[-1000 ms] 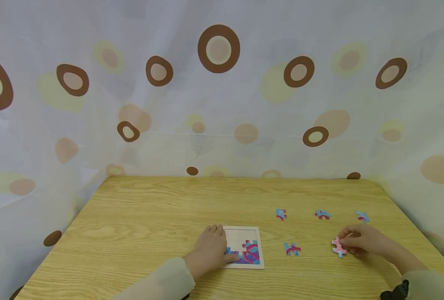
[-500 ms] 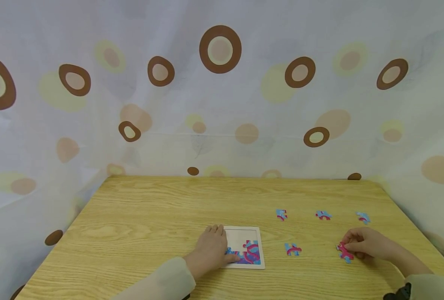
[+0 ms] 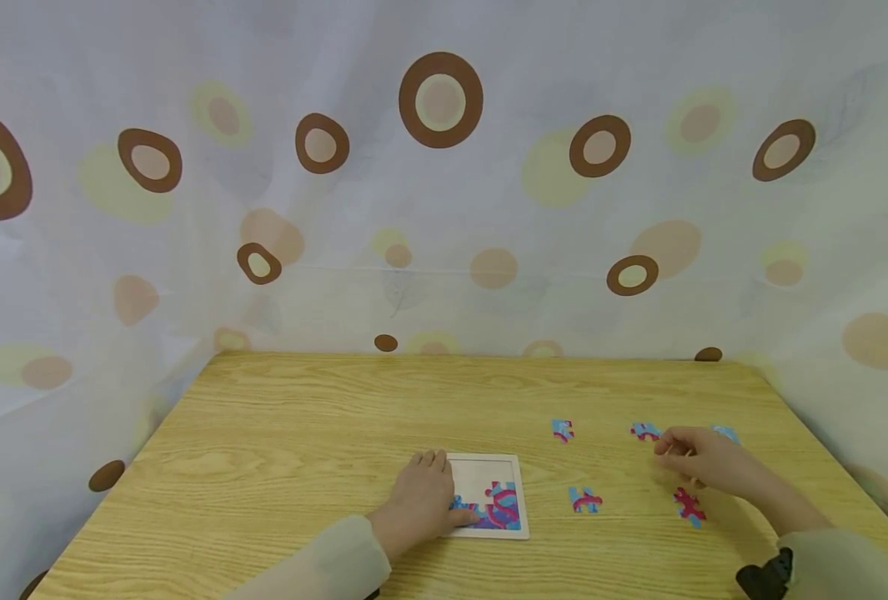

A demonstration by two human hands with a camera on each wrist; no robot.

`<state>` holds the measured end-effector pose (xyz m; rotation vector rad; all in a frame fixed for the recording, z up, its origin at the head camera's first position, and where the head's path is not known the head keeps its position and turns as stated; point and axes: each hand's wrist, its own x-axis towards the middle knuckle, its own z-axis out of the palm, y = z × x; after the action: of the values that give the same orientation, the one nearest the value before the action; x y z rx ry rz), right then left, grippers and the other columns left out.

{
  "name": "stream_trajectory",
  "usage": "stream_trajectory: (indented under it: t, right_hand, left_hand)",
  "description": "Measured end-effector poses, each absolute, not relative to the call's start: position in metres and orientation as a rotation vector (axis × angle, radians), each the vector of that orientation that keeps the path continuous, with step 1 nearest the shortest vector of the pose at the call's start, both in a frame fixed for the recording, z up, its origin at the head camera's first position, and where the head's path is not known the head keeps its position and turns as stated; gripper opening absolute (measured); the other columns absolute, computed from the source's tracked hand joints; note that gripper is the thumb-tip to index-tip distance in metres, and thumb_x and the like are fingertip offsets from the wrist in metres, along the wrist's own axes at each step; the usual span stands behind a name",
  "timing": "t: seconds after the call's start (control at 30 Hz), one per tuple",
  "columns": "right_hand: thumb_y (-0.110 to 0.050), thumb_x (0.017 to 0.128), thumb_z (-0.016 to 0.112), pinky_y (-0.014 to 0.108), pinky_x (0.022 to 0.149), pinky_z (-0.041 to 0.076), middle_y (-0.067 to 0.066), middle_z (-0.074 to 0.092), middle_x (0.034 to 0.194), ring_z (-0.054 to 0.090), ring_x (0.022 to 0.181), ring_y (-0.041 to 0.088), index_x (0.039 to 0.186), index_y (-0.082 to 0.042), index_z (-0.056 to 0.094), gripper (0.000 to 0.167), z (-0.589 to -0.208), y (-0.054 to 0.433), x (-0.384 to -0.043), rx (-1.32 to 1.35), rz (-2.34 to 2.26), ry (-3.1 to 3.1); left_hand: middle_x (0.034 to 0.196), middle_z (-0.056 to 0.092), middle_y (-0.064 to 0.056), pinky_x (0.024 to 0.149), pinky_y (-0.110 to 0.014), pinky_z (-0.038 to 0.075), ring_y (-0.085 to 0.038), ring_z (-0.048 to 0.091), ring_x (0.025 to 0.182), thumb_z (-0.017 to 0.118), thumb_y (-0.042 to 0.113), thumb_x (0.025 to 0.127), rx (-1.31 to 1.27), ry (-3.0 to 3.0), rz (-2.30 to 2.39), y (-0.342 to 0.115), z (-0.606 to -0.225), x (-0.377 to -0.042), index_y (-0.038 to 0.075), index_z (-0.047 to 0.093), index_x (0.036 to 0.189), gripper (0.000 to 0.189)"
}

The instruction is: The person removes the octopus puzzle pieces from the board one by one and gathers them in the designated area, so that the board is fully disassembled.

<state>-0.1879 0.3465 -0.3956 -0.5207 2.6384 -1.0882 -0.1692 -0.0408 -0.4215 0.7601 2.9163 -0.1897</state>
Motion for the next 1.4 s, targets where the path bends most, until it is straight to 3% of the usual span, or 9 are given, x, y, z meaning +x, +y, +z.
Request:
stream_trajectory:
  t: [0.23,0.47,0.63,0.83,1.4]
  right_hand:
    - [-0.014,0.093,0.056,0.031,0.050,0.047,0.011,0.054,0.079,0.051,0.060,0.022,0.100,0.002,0.057,0.018,-0.389,0.285,-0.198,-0.641,-1.110,2.600]
    - [-0.013,0.090,0.060,0.027,0.054,0.047,0.000,0.054,0.080,0.050,0.062,0.011,0.097,-0.001,0.059,0.014,-0.404,0.228,-0.202,-0.853,-1.085,2.536]
    - [-0.013,0.087,0.064,0.026,0.059,0.048,-0.001,0.054,0.083,0.053,0.065,0.011,0.101,-0.003,0.059,0.018,-0.416,0.200,-0.198,-0.904,-1.074,2.476]
    - [-0.015,0.085,0.068,0.026,0.060,0.045,0.003,0.053,0.089,0.048,0.067,0.012,0.107,-0.003,0.058,0.027,-0.418,0.184,-0.191,-0.857,-1.058,2.474]
    - [-0.009,0.081,0.071,0.023,0.058,0.042,0.000,0.048,0.093,0.043,0.067,0.007,0.107,-0.003,0.057,0.030,-0.419,0.170,-0.188,-0.960,-0.828,2.565]
  left_hand:
    - [0.136,0.044,-0.012,0.104,-0.036,0.029,-0.025,0.039,0.126,0.045,0.067,0.082,0.766,2.914,-0.159,-0.042,-0.422,-0.170,0.000,0.049,0.131,0.083]
    - [0.136,0.044,-0.012,0.104,-0.036,0.030,-0.025,0.039,0.126,0.043,0.068,0.082,0.776,2.924,-0.175,-0.043,-0.425,-0.170,0.001,0.050,0.131,0.084]
    - [0.135,0.046,-0.011,0.104,-0.035,0.030,-0.025,0.041,0.125,0.043,0.068,0.082,0.765,2.937,-0.180,-0.043,-0.425,-0.170,0.000,0.050,0.131,0.084]
    - [0.135,0.046,-0.012,0.104,-0.035,0.031,-0.025,0.041,0.125,0.043,0.068,0.082,0.762,2.939,-0.190,-0.042,-0.423,-0.169,0.000,0.050,0.130,0.084]
    - [0.135,0.046,-0.013,0.103,-0.035,0.031,-0.025,0.041,0.125,0.043,0.068,0.082,0.767,2.947,-0.222,-0.042,-0.424,-0.169,-0.001,0.049,0.131,0.085]
